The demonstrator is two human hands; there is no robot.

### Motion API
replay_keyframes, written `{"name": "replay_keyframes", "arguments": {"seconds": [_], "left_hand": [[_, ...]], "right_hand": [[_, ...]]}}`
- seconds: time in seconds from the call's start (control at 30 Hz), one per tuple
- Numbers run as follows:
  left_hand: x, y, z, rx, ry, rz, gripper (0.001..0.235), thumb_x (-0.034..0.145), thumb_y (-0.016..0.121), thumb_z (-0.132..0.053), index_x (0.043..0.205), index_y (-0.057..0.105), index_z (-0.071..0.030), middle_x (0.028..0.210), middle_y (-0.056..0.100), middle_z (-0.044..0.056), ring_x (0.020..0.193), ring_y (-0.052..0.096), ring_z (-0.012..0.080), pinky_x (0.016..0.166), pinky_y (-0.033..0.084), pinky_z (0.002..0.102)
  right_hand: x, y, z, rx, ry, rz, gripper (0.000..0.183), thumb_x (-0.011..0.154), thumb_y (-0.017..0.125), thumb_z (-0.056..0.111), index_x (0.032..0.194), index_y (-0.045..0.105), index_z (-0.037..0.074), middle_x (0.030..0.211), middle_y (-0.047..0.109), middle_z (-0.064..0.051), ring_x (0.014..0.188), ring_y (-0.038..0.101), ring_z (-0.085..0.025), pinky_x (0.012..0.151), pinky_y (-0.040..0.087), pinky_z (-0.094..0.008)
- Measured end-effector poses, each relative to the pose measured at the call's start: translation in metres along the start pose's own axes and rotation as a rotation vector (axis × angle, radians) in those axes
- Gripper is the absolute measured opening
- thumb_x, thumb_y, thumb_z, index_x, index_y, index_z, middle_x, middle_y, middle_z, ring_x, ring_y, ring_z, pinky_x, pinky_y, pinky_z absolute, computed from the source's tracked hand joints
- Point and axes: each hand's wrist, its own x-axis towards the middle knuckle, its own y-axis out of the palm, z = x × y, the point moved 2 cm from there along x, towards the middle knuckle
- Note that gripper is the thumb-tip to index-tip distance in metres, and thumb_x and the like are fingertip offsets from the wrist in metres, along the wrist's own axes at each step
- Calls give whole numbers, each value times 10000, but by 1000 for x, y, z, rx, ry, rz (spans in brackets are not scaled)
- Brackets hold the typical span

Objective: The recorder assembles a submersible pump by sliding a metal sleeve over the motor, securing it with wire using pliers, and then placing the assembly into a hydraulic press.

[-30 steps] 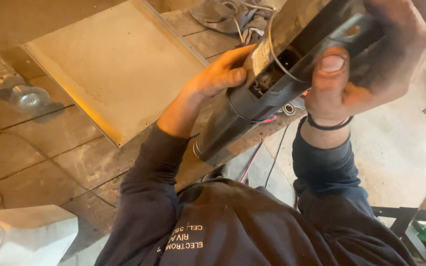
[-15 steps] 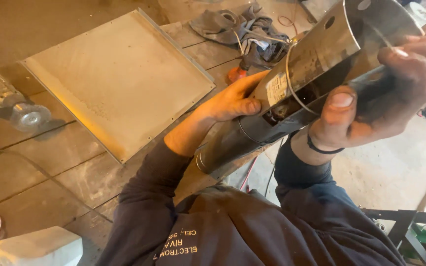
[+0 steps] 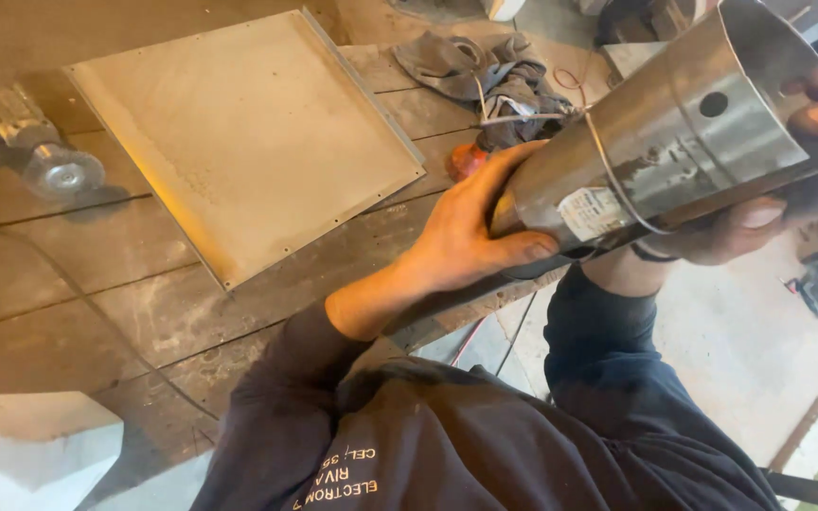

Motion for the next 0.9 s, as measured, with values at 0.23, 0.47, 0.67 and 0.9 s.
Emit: {"name": "replay_keyframes", "arguments": {"seconds": [0.23,0.47,0.67,0.9], "left_hand": [[-13,14,-9,147,43,-265,937,876,803,-545,1567,407,-51,1485,600,165,1371,612,271,1188,488,380],[24,-7,25,-120,-7,192,1096,813,860,-538,1614,335,-7,1506,596,198,1433,581,295,1224,467,394],[38,-6,58,-169,-95,312,1222,753,880,-623,1626,308,12,1570,526,207,1490,495,314,1238,424,400],[34,-4,60,-268,-44,342,1168,783,869,-622,1626,356,2,1557,558,173,1483,526,299,1255,440,388]], "right_hand": [[-2,12,-31,606,255,-159,519,1023,414,545,1306,584,145,1388,579,-119,1384,553,-305,1086,482,-503],[0,-12,-11,580,285,-175,549,1067,357,524,1340,608,119,1358,613,-109,1321,584,-268,1079,480,-485],[-5,-25,-19,513,294,-213,538,1083,352,493,1339,604,92,1339,617,-117,1296,589,-266,1072,480,-475],[-27,-47,-40,408,293,-250,526,1101,344,457,1337,597,60,1318,621,-125,1266,595,-264,1064,481,-463]]}}
